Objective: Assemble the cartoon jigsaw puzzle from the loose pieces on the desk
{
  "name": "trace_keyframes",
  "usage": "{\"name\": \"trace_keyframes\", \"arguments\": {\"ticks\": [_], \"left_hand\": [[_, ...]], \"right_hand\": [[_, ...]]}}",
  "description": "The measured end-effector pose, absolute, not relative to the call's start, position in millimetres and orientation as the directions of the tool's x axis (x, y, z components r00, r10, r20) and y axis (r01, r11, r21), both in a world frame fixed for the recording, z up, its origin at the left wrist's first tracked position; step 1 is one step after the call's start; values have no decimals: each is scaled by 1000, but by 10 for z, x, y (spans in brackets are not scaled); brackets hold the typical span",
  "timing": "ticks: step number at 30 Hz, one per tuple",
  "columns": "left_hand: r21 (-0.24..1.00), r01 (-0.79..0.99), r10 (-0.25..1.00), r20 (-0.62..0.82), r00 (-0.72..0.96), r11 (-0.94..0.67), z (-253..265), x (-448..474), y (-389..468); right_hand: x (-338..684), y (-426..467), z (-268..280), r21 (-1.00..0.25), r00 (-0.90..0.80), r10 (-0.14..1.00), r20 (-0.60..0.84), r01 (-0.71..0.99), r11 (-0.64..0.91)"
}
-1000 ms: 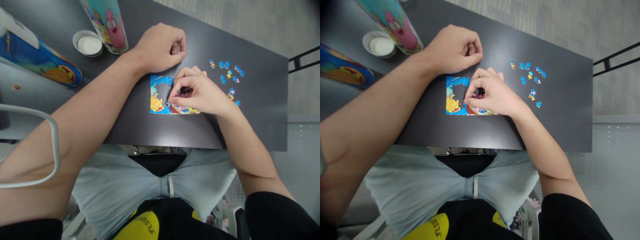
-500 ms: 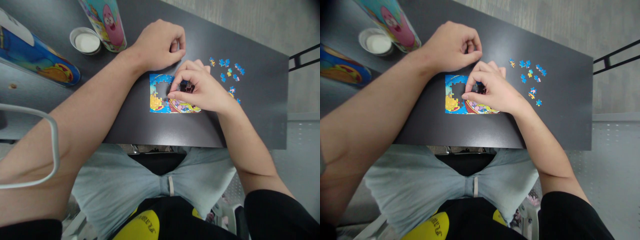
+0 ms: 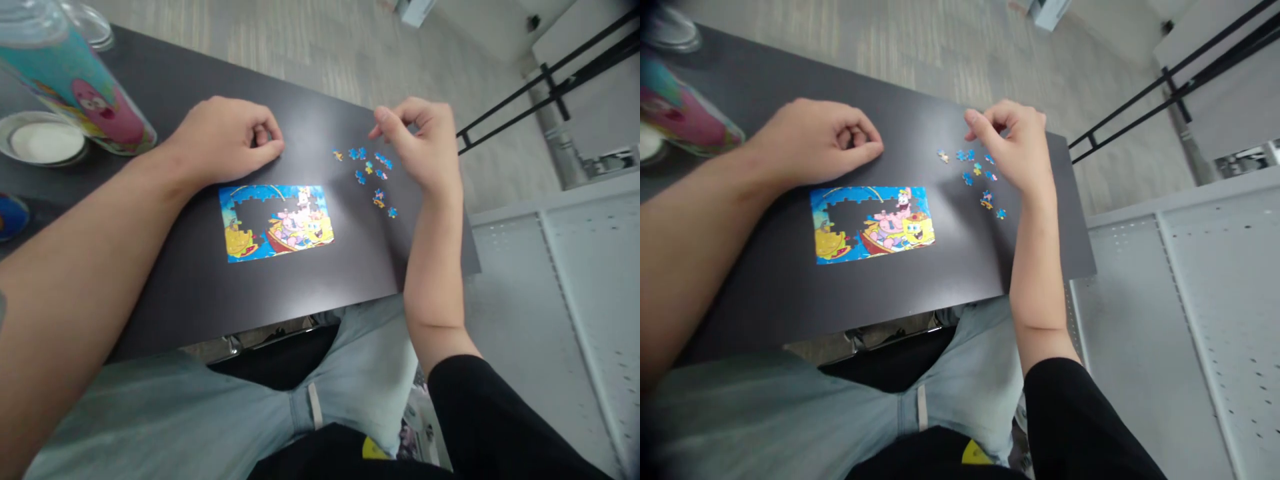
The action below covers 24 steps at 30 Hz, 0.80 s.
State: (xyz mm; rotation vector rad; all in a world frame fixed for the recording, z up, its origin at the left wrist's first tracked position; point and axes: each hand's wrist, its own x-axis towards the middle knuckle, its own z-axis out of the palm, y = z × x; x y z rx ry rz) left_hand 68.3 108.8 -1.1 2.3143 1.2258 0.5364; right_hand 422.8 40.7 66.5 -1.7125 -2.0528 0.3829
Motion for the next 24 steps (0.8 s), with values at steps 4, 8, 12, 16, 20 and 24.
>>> {"name": "trace_keyframes", "arguments": {"ticks": [4,8,12,16,20,24], "left_hand": [[558,664,841,123,526,-497,-8,676,1104],[574,658,848,131,513,-487,-3,672,1124],[585,668,864,119,490,-459,-37,663,1139],[578,653,856,173,488,-489,-117,643,1165],[577,666,859,135,493,-473,-141,631,1189],[589,658,859,134,493,-469,-68,639,1162]], "right_hand": [[4414,374,701,-477,-65,998,-10,877,52],[4522,379,720,-437,-7,991,-136,898,-54],[4575,349,765,-387,16,958,-287,913,-131],[4531,306,735,-381,-47,892,-449,913,-144],[4475,324,668,-384,-58,907,-418,916,-119],[4515,379,646,-430,-78,943,-324,900,-74]]}}
